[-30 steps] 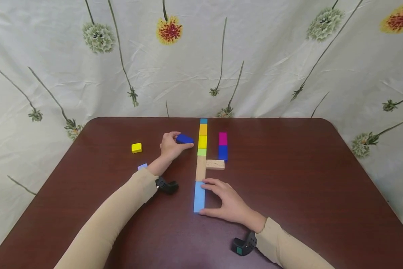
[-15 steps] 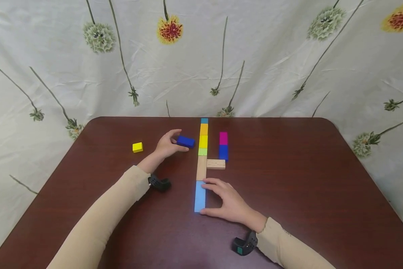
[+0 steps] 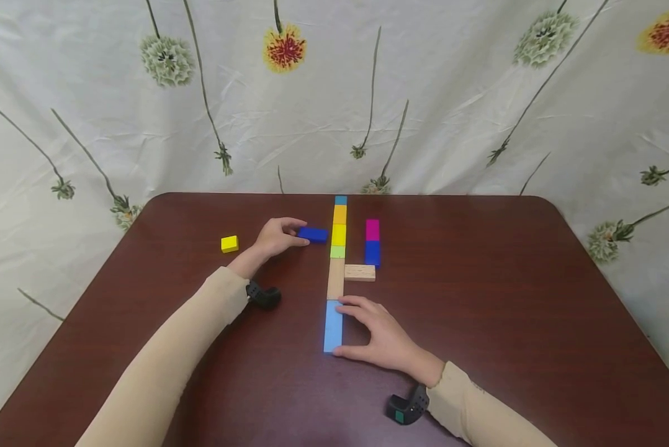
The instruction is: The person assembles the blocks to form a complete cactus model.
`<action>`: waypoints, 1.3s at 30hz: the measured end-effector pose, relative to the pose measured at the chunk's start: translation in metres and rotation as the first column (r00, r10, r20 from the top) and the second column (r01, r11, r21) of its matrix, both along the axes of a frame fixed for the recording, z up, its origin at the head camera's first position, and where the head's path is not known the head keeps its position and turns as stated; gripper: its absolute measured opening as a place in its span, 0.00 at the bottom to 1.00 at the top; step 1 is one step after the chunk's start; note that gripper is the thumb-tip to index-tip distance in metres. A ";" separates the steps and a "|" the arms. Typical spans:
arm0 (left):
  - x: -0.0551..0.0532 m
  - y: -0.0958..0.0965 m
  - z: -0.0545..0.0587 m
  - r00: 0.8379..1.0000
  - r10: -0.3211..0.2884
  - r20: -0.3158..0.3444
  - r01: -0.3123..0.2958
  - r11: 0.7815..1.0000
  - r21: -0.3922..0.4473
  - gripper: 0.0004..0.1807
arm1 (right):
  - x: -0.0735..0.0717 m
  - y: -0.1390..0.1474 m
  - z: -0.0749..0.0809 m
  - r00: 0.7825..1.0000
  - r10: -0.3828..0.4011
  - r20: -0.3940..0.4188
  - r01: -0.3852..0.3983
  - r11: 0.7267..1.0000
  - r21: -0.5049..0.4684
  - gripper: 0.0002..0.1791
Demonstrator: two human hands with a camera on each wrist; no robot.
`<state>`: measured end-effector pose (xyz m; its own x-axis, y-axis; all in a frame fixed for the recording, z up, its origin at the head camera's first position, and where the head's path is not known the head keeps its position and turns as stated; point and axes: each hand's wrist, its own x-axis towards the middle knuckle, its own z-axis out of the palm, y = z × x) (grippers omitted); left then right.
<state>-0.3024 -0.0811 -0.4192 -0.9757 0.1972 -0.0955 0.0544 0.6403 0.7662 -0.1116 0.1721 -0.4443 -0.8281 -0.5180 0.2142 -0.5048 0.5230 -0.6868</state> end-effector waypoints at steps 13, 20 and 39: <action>-0.006 0.005 -0.002 0.999 -0.018 -0.035 0.016 0.998 -0.061 0.24 | 0.000 0.000 0.001 1.000 0.005 -0.011 -0.005 1.000 -0.004 0.38; -0.006 0.007 -0.002 0.998 -0.029 -0.059 0.025 0.998 -0.055 0.23 | 0.000 0.001 0.001 1.000 0.005 -0.013 -0.005 1.000 0.000 0.38; -0.009 0.003 0.000 0.996 -0.081 -0.044 0.080 0.996 -0.034 0.27 | 0.000 0.000 0.002 1.000 0.004 -0.005 -0.004 1.000 0.002 0.38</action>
<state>-0.3119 -0.0776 -0.4190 -0.9602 0.2727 -0.0594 0.1407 0.6566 0.7410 -0.1120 0.1725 -0.4425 -0.8248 -0.5219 0.2176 -0.5106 0.5220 -0.6832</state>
